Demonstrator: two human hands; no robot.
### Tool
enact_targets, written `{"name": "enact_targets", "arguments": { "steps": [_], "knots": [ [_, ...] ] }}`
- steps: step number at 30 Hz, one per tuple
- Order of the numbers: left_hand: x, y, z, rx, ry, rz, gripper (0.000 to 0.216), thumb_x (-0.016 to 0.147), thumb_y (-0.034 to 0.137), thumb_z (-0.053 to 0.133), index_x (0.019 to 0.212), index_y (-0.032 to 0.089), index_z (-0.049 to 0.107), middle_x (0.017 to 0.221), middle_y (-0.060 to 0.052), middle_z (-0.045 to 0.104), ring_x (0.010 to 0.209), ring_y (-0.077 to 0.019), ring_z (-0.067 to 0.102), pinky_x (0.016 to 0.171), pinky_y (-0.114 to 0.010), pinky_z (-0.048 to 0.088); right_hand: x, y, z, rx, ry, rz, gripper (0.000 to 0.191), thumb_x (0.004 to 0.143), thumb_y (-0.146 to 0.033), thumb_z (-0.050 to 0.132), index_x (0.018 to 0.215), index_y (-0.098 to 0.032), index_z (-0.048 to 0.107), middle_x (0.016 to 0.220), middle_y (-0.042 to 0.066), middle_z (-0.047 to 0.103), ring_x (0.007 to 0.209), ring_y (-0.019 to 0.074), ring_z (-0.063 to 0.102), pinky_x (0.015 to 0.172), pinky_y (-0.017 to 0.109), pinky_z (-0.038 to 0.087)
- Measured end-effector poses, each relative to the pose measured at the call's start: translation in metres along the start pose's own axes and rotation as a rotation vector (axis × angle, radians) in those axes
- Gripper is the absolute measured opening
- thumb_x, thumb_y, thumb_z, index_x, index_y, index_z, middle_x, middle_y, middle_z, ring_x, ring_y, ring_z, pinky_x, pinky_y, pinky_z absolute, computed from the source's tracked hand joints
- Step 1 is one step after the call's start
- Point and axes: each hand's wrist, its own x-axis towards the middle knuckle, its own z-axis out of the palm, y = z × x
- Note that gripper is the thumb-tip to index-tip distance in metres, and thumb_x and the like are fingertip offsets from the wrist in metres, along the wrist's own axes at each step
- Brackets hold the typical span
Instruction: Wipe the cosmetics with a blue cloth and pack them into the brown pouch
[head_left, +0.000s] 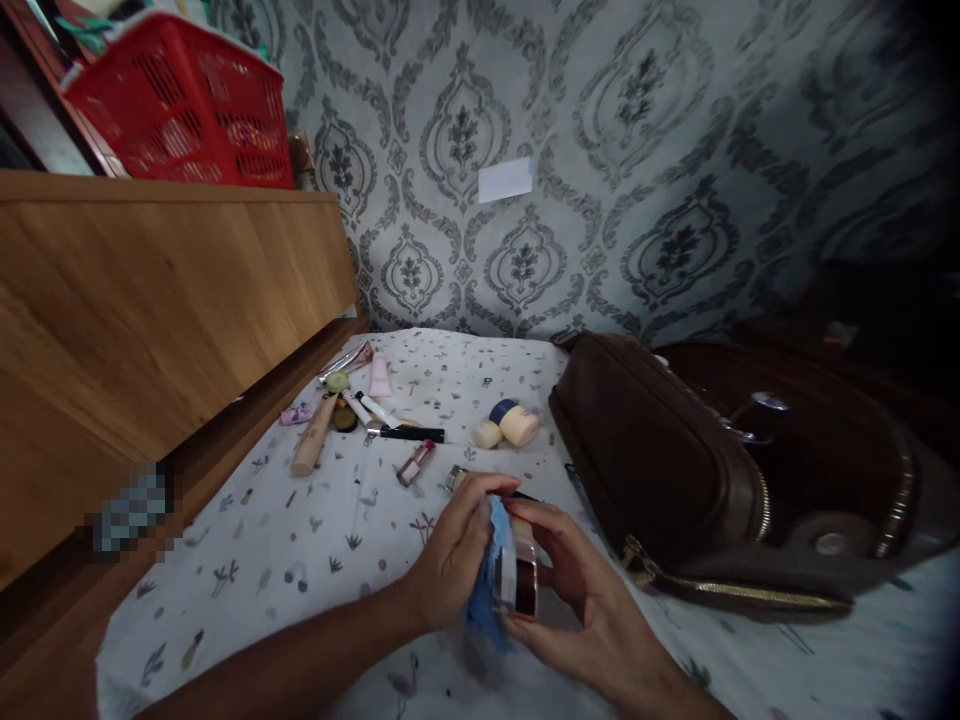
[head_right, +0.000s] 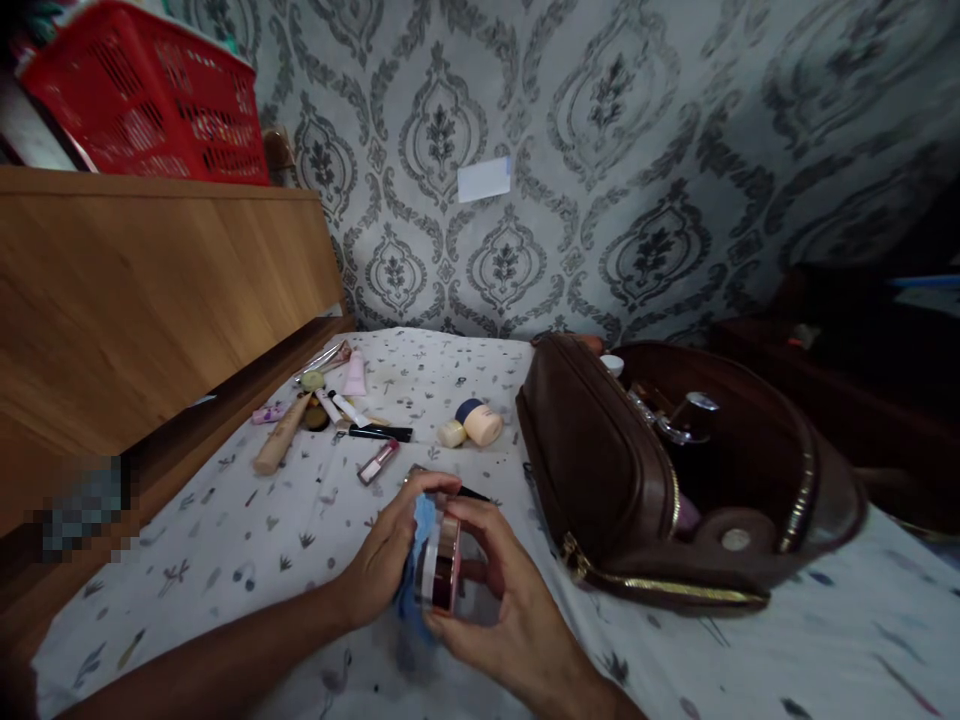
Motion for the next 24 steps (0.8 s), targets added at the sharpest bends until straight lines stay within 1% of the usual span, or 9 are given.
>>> {"name": "enact_targets", "arguments": {
  "steps": [3, 5, 10, 12, 14, 17, 21, 24],
  "knots": [
    [0.001, -0.002, 0.001, -0.096, -0.031, -0.121, 0.058, 0.098, 0.062, 0.033, 0.13, 0.019, 0.055, 0.132, -0.011, 0.059, 0.127, -0.026, 0.053, 0.11, -0.039, 0.04, 0.001, -0.001, -0.003, -0.05, 0.048, -0.079, 0.059, 0.076, -0.023, 0.077, 0.129, -0.033, 0.053, 0.129, 0.007, 0.056, 0.118, 0.0231, 0.062, 0.087, 0.034, 0.06],
    [0.002, -0.004, 0.002, -0.131, -0.045, -0.196, 0.059, 0.097, 0.064, 0.038, 0.132, 0.02, 0.055, 0.134, -0.011, 0.061, 0.127, -0.026, 0.054, 0.111, -0.04, 0.04, 0.002, -0.002, -0.005, -0.116, 0.08, -0.106, 0.059, 0.076, -0.028, 0.081, 0.128, -0.032, 0.054, 0.127, 0.007, 0.058, 0.118, 0.0239, 0.062, 0.094, 0.038, 0.058],
    [0.006, -0.011, 0.002, -0.259, -0.034, -0.276, 0.069, 0.086, 0.074, 0.051, 0.124, 0.018, 0.063, 0.129, -0.012, 0.066, 0.123, -0.0298, 0.058, 0.11, -0.043, 0.042, 0.005, -0.001, -0.009, -0.325, 0.154, -0.141, 0.065, 0.072, -0.044, 0.084, 0.128, -0.026, 0.056, 0.127, 0.009, 0.062, 0.121, 0.028, 0.059, 0.104, 0.046, 0.05],
    [0.006, -0.015, 0.002, -0.301, -0.024, -0.29, 0.065, 0.084, 0.071, 0.056, 0.122, 0.019, 0.065, 0.124, -0.011, 0.068, 0.118, -0.029, 0.061, 0.106, -0.042, 0.045, 0.005, -0.001, -0.009, -0.371, 0.161, -0.127, 0.067, 0.072, -0.047, 0.084, 0.129, -0.026, 0.055, 0.129, 0.01, 0.062, 0.122, 0.0283, 0.059, 0.106, 0.048, 0.048],
    [0.006, -0.018, 0.002, -0.311, -0.002, -0.293, 0.06, 0.083, 0.067, 0.061, 0.118, 0.019, 0.066, 0.118, -0.009, 0.07, 0.113, -0.0266, 0.063, 0.1, -0.038, 0.048, 0.004, -0.002, -0.009, -0.394, 0.151, -0.093, 0.069, 0.071, -0.049, 0.084, 0.129, -0.025, 0.055, 0.129, 0.01, 0.062, 0.122, 0.0288, 0.058, 0.107, 0.049, 0.046],
    [0.006, -0.017, 0.002, -0.274, 0.048, -0.299, 0.057, 0.079, 0.067, 0.067, 0.106, 0.017, 0.067, 0.103, -0.007, 0.07, 0.1, -0.0224, 0.064, 0.089, -0.031, 0.05, 0.002, -0.002, -0.007, -0.393, 0.115, -0.057, 0.07, 0.073, -0.046, 0.083, 0.131, -0.024, 0.053, 0.13, 0.011, 0.06, 0.123, 0.029, 0.057, 0.107, 0.05, 0.046],
    [0.008, -0.015, 0.002, -0.243, 0.089, -0.373, 0.05, 0.08, 0.065, 0.066, 0.089, 0.016, 0.064, 0.077, 0.0, 0.062, 0.072, -0.0138, 0.058, 0.069, -0.024, 0.049, 0.001, -0.003, -0.005, -0.37, 0.079, -0.051, 0.07, 0.075, -0.038, 0.082, 0.135, -0.023, 0.049, 0.133, 0.012, 0.058, 0.124, 0.0276, 0.056, 0.107, 0.046, 0.046],
    [0.008, -0.016, 0.002, -0.219, 0.136, -0.374, 0.045, 0.085, 0.061, 0.063, 0.083, 0.017, 0.062, 0.073, 0.002, 0.059, 0.068, -0.0119, 0.055, 0.067, -0.023, 0.047, 0.001, -0.006, -0.003, -0.365, 0.054, -0.033, 0.071, 0.077, -0.036, 0.08, 0.137, -0.023, 0.046, 0.134, 0.012, 0.056, 0.125, 0.0271, 0.055, 0.106, 0.045, 0.046]
  ]
}}
